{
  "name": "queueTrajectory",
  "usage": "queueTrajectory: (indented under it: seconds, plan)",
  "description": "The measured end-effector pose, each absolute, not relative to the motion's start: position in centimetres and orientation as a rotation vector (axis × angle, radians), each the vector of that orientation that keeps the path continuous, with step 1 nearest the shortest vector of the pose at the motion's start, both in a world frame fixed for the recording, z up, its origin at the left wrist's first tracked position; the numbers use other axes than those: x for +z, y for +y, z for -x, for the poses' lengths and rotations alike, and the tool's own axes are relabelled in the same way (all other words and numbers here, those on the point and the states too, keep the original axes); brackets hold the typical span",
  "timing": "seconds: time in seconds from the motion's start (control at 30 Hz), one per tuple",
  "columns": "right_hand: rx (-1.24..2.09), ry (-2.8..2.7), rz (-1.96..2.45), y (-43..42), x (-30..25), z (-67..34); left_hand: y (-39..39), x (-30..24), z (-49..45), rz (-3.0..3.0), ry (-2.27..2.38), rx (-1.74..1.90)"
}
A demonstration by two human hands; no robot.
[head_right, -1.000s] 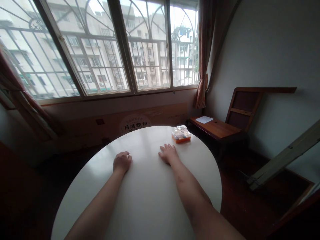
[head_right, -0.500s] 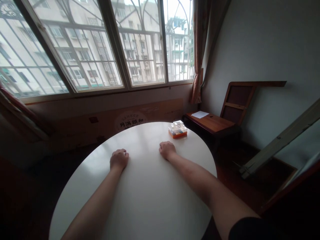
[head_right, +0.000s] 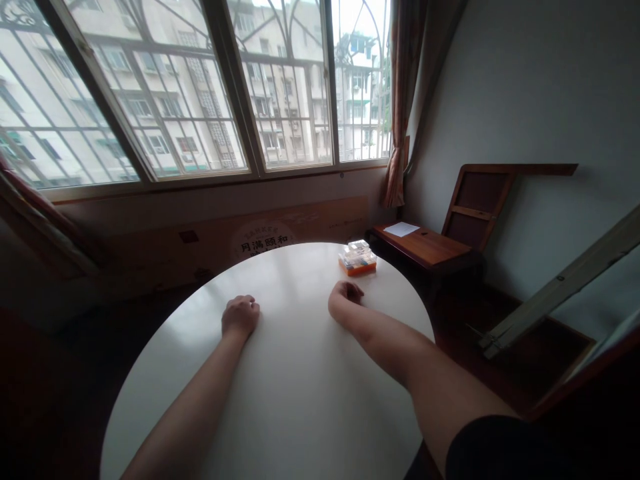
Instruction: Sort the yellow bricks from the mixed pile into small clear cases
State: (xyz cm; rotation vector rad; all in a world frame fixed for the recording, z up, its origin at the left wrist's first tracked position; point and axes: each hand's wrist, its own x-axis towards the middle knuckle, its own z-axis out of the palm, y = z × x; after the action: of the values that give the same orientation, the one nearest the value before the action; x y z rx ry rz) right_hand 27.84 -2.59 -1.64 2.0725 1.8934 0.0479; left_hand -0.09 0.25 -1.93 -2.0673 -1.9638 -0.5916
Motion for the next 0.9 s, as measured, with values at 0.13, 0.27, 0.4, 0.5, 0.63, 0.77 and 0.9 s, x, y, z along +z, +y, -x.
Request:
queueTrajectory:
  seconds: [0.13, 0.27, 0.4, 0.5, 0.63, 0.77, 0.9]
  plan:
    - [0.337, 1.373, -1.664, -2.4, -2.1, -25.5, 0.2, -2.0, 0.1, 2.065, -1.966, -0.595]
    - [0.499, 1.042, -1.416, -2.1, -2.4, -24.8, 0.1, -2.0, 0.1, 2.066, -1.962, -0.594]
    - [0.559, 0.902, -1.366, -2.0, -2.6, -24.8, -0.1, -1.9, 0.0, 2.067, -1.957, -0.585]
    - [0.565, 0.864, -1.398, -2.0, -2.7, -24.7, -0.2, -1.8, 0.0, 2.062, -1.961, -0.578]
    - [0.545, 0.879, -1.458, -2.1, -2.7, -24.8, -0.2, -1.8, -0.1, 2.057, -1.965, -0.57]
    - [0.52, 1.021, -1.553, -2.2, -2.5, -24.8, 0.0, -1.8, 0.0, 2.049, -1.966, -0.565]
    - [0.494, 1.297, -1.606, -2.1, -2.4, -25.0, 0.1, -1.9, 0.1, 2.032, -1.955, -0.565]
